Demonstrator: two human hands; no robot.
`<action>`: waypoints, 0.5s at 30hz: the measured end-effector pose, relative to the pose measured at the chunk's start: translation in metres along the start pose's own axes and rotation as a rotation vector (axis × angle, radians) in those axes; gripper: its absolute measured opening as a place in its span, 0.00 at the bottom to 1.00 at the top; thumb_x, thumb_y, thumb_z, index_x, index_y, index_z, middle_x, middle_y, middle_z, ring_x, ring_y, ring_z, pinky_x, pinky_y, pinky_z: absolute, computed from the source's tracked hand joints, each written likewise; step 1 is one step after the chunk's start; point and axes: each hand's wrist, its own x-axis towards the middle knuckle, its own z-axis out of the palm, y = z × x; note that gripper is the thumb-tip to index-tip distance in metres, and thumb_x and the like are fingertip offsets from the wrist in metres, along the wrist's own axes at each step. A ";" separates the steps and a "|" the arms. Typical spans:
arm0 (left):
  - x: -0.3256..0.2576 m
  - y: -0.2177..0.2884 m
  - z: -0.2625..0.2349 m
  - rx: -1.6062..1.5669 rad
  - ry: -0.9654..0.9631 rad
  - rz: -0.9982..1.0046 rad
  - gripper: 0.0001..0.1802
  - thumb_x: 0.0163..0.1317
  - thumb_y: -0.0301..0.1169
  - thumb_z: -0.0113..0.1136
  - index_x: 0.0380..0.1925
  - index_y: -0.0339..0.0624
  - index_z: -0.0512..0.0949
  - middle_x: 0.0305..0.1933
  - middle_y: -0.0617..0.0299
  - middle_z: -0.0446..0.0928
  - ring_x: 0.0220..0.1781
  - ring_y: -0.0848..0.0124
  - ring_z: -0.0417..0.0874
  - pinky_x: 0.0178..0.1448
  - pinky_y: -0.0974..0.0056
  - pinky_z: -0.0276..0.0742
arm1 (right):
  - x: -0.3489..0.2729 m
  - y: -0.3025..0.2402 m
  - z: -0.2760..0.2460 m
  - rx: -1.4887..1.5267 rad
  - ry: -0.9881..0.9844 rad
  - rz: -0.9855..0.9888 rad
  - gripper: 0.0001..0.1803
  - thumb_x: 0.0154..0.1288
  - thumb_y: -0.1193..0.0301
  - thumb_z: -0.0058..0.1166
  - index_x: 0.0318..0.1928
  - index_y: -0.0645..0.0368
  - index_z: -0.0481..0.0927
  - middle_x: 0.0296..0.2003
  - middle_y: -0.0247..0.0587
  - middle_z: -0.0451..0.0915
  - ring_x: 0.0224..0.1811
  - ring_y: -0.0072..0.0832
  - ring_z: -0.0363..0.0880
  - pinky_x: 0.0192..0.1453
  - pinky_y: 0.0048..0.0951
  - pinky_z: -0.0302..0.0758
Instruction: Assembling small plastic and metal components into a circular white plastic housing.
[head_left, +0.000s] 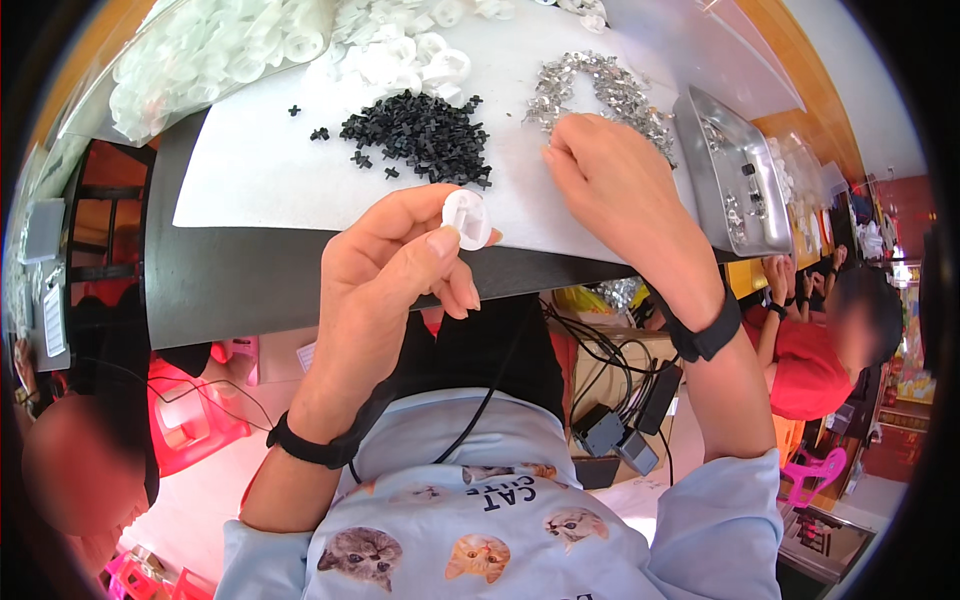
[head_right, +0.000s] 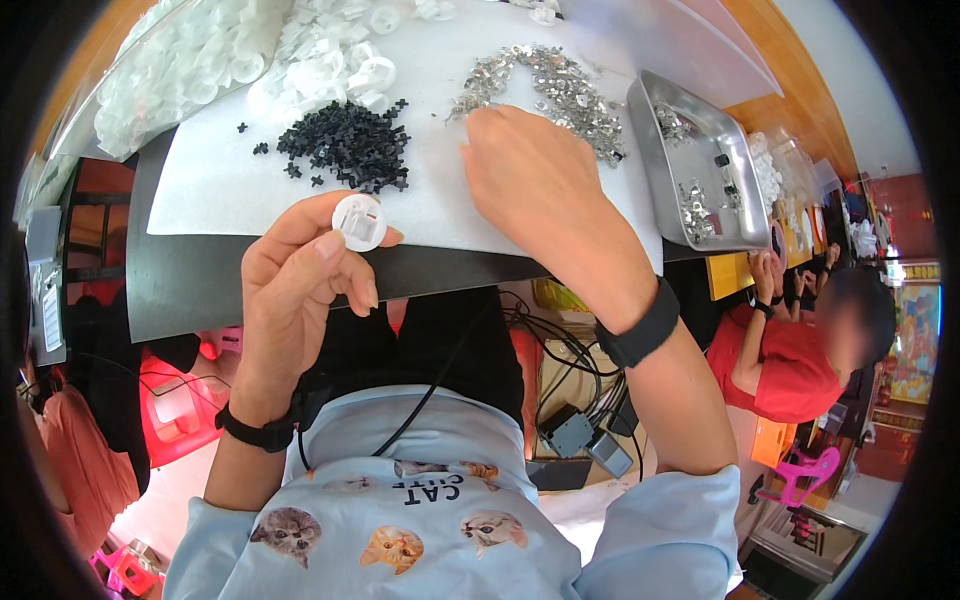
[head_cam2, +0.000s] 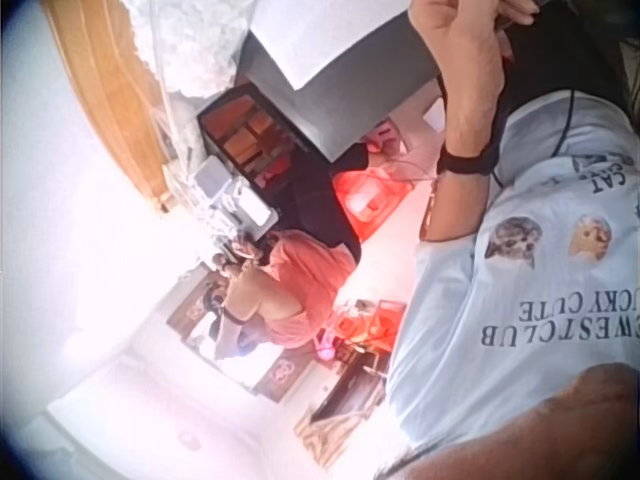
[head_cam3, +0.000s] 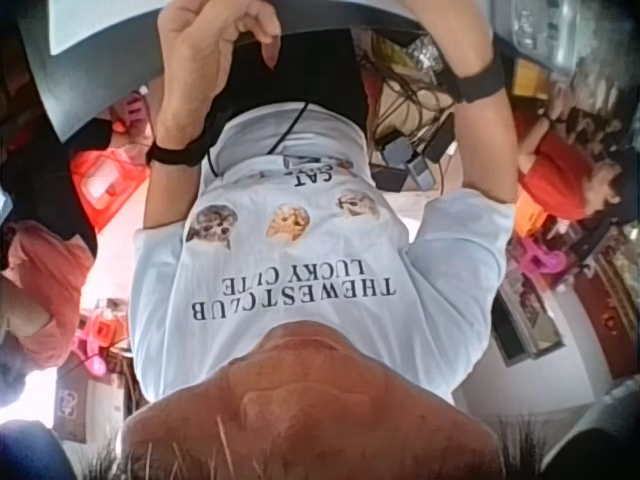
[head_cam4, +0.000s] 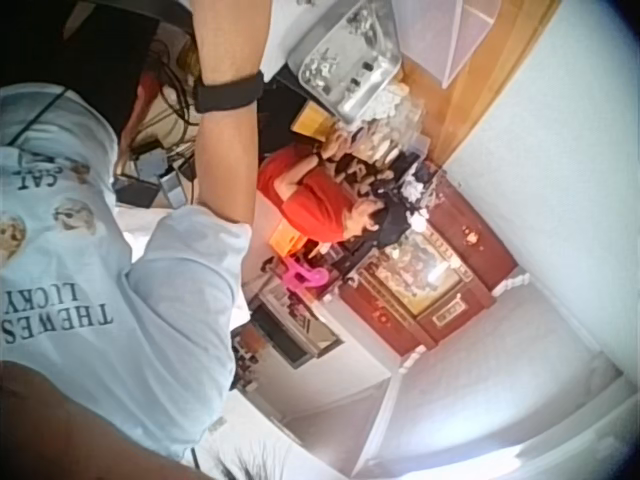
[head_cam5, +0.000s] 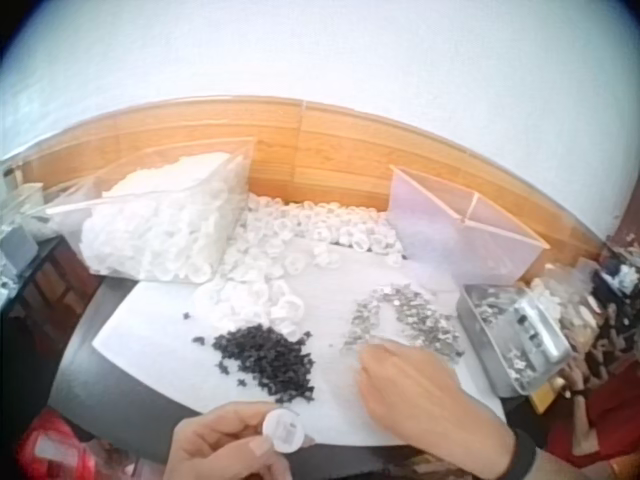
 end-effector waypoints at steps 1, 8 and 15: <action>0.000 0.000 -0.001 -0.005 0.002 0.000 0.18 0.66 0.30 0.48 0.53 0.31 0.71 0.42 0.43 0.80 0.25 0.72 0.79 0.29 0.70 0.75 | -0.003 -0.001 -0.002 0.025 -0.007 0.002 0.11 0.62 0.70 0.47 0.29 0.66 0.75 0.29 0.50 0.78 0.34 0.49 0.78 0.38 0.46 0.74; 0.001 0.001 0.000 0.010 -0.024 -0.009 0.17 0.69 0.29 0.43 0.54 0.33 0.71 0.39 0.44 0.80 0.24 0.71 0.79 0.28 0.70 0.75 | -0.024 0.000 -0.002 0.236 -0.066 -0.021 0.10 0.63 0.70 0.45 0.30 0.63 0.75 0.29 0.49 0.77 0.34 0.48 0.77 0.37 0.45 0.72; 0.001 0.001 0.003 0.009 0.007 -0.041 0.17 0.70 0.31 0.44 0.53 0.32 0.71 0.36 0.47 0.80 0.23 0.72 0.79 0.27 0.70 0.74 | -0.033 -0.022 -0.019 0.779 -0.110 0.085 0.05 0.62 0.75 0.50 0.32 0.64 0.76 0.22 0.39 0.74 0.24 0.26 0.72 0.28 0.30 0.67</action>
